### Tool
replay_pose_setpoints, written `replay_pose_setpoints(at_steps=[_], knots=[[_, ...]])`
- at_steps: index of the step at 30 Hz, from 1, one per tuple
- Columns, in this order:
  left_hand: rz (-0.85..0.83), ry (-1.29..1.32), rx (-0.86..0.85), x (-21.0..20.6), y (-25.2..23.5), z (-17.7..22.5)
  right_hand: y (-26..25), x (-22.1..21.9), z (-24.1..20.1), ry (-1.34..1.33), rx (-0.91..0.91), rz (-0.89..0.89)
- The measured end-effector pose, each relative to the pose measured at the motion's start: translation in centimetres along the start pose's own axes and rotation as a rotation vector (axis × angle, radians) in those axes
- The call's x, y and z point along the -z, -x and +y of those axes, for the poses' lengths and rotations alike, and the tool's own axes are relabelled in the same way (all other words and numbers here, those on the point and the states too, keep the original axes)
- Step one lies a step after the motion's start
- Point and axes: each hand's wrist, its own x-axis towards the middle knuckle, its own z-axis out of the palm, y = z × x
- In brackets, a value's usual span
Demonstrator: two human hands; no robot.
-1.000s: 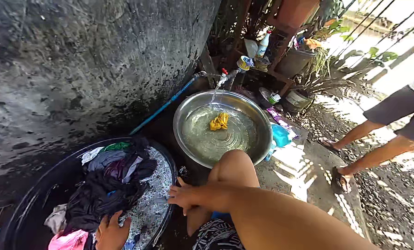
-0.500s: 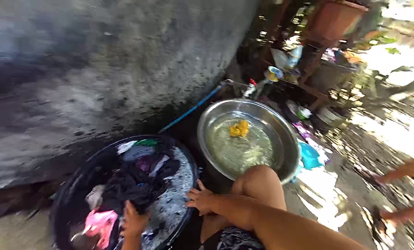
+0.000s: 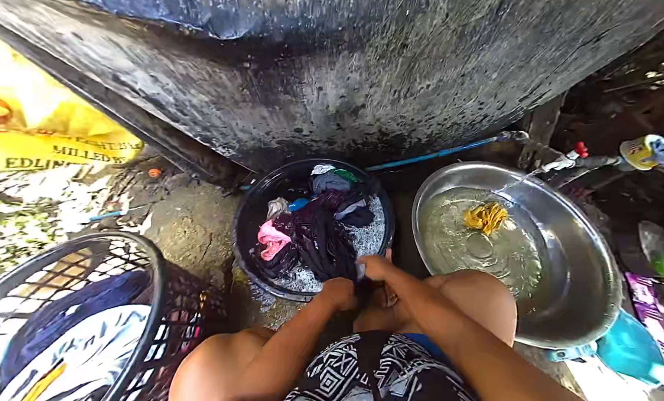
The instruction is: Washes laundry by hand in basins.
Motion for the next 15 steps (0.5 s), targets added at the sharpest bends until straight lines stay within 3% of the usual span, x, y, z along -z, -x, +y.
replay_pose_setpoints(at_steps=[2,4,6,8,11,13,15], knots=[[0.038,-0.003,-0.071,-0.4,0.9,-0.1,0.2,0.6,-1.8,-0.201,-0.026,0.217],[0.078,0.015,-0.144,-0.5,1.9,-0.2,-0.1,0.0,-4.1,-0.346,0.087,0.282],[0.092,0.032,-0.214,-1.0,2.6,0.3,-1.0,-1.6,-5.6,-0.292,0.164,0.143],[0.082,0.048,-0.266,-1.7,3.1,0.5,-0.4,-2.7,-6.8,-0.051,0.091,-0.048],[0.104,0.049,-0.227,-0.7,3.7,-1.2,1.9,-2.3,-8.5,0.238,0.057,-0.141],[0.25,0.11,-0.105,0.9,4.1,-2.8,3.1,-1.1,-8.4,0.287,0.122,-0.149],[0.459,0.271,-0.111,1.9,3.8,-4.3,4.4,-0.6,-7.5,0.235,0.203,-0.189]])
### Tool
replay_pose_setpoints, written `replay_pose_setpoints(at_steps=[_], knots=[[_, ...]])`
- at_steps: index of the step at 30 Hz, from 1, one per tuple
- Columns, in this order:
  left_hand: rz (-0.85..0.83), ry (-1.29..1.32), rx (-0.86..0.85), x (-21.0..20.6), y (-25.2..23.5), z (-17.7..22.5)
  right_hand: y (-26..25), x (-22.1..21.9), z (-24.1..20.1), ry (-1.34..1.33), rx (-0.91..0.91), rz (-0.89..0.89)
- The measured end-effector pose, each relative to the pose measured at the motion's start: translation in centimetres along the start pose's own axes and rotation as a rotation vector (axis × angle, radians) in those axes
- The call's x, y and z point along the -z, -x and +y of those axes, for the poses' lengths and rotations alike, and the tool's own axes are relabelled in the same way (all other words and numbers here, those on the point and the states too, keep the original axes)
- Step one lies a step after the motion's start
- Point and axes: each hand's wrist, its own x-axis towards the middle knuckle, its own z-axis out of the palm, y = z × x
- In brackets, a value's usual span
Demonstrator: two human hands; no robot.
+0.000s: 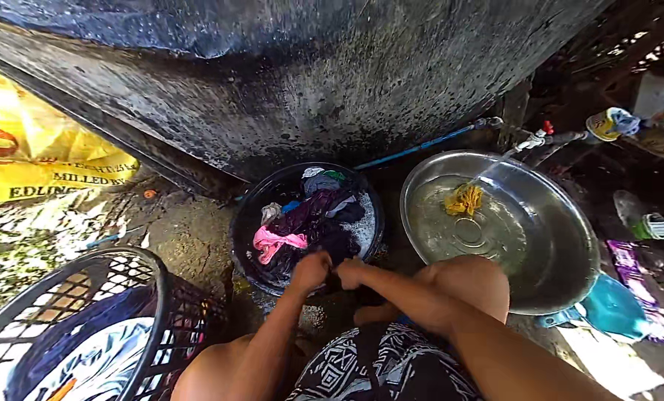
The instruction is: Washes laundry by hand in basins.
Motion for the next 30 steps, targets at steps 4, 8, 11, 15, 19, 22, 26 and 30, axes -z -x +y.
replay_pose_setpoints(at_steps=[4,8,11,15,19,22,26,30], knots=[[-0.056,0.281,-0.146,-0.1,-2.1,-1.1,3.7,0.1,0.9,-0.213,0.249,0.145],[-0.077,0.358,-0.112,-0.9,-2.6,-0.7,7.7,3.0,1.5,-0.485,0.404,0.443],[0.284,0.318,-0.209,1.7,-2.0,-0.3,9.9,5.8,1.9,-0.414,0.425,0.617],[0.777,0.232,-0.259,8.3,1.4,1.9,12.0,10.3,2.0,-0.368,0.321,0.756],[0.865,0.524,-0.27,15.1,4.7,5.8,13.9,15.7,-0.4,-0.438,0.546,0.966],[0.896,0.875,-0.498,20.6,7.2,9.7,16.5,20.6,-3.6,-0.707,0.815,1.092],[0.717,0.967,-0.914,26.3,9.7,11.3,18.7,25.8,-5.8,-0.991,1.145,1.004],[0.519,0.975,-1.101,26.3,9.8,9.1,15.2,22.7,-3.0,-0.411,0.665,0.588]])
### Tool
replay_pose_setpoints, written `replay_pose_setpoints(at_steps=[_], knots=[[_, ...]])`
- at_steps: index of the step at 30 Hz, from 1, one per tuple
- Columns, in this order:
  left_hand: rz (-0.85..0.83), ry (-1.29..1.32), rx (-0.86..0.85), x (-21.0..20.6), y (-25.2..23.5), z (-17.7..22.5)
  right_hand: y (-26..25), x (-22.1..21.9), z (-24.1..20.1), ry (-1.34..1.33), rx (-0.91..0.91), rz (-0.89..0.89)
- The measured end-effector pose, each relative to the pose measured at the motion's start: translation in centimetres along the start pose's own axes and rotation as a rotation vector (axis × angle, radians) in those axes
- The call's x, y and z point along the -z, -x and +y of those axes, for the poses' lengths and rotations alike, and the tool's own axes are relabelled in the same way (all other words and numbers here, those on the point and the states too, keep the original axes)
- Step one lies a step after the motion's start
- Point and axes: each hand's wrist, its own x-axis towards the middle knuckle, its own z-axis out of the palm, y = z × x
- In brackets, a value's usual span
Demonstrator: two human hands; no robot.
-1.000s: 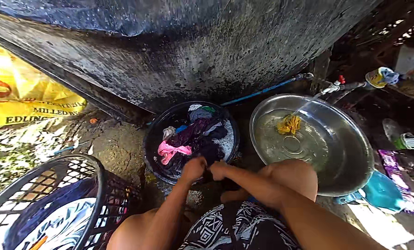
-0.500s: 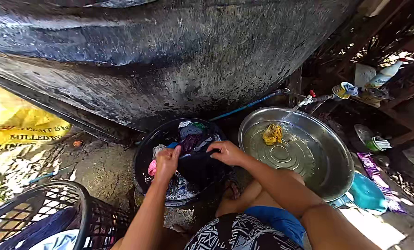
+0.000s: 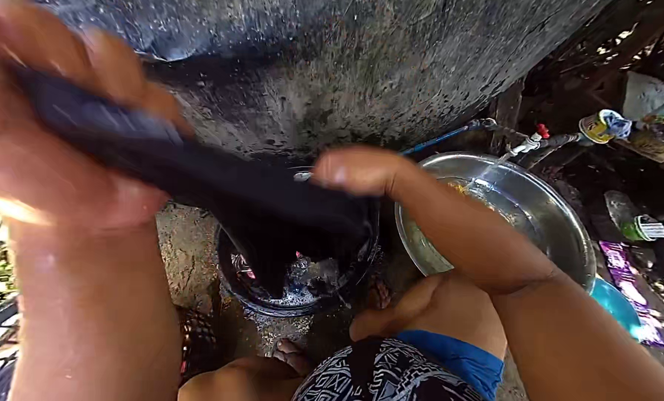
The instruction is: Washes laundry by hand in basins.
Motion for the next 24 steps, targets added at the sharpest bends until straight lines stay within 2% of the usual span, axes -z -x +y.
replay_pose_setpoints(at_steps=[1,2,3,4,5,6,7,10,13,18,20,24], knots=[[-0.055,-0.218,0.073,0.2,1.4,-1.1,0.1,-1.3,2.0,0.264,-0.2,-0.216],[-0.136,-0.544,0.187,0.7,3.2,-2.9,0.0,-2.8,4.7,0.44,-0.404,-0.392],[-0.288,-0.911,0.362,1.0,5.3,-5.3,0.1,-4.4,7.8,0.557,-0.569,-0.511],[-0.492,-1.156,0.645,1.3,7.2,-8.6,0.4,-5.7,11.2,0.635,-0.679,-0.575],[-0.641,-1.274,0.954,1.5,9.3,-13.0,0.7,-7.0,14.4,0.67,-0.735,-0.61],[-0.727,-1.315,1.165,1.8,11.8,-17.4,0.8,-8.3,17.2,0.659,-0.769,-0.635],[-0.77,-1.313,1.278,1.8,14.2,-21.1,0.7,-9.7,19.4,0.619,-0.797,-0.651],[-0.807,-1.182,1.34,1.8,19.5,-29.1,0.0,-14.5,25.3,0.442,-0.908,-0.611],[-0.843,-1.119,1.414,2.1,22.4,-34.4,-0.1,-19.2,29.7,0.308,-1.021,-0.516],[-0.846,-1.101,1.479,3.7,24.0,-38.3,-1.2,-21.5,33.7,0.278,-1.102,-0.51],[-0.846,-1.043,1.575,3.9,24.1,-39.5,-1.6,-21.7,35.2,0.248,-1.146,-0.487],[-0.888,-0.999,1.693,3.4,22.8,-40.7,-1.7,-21.0,35.3,0.141,-1.253,-0.454]])
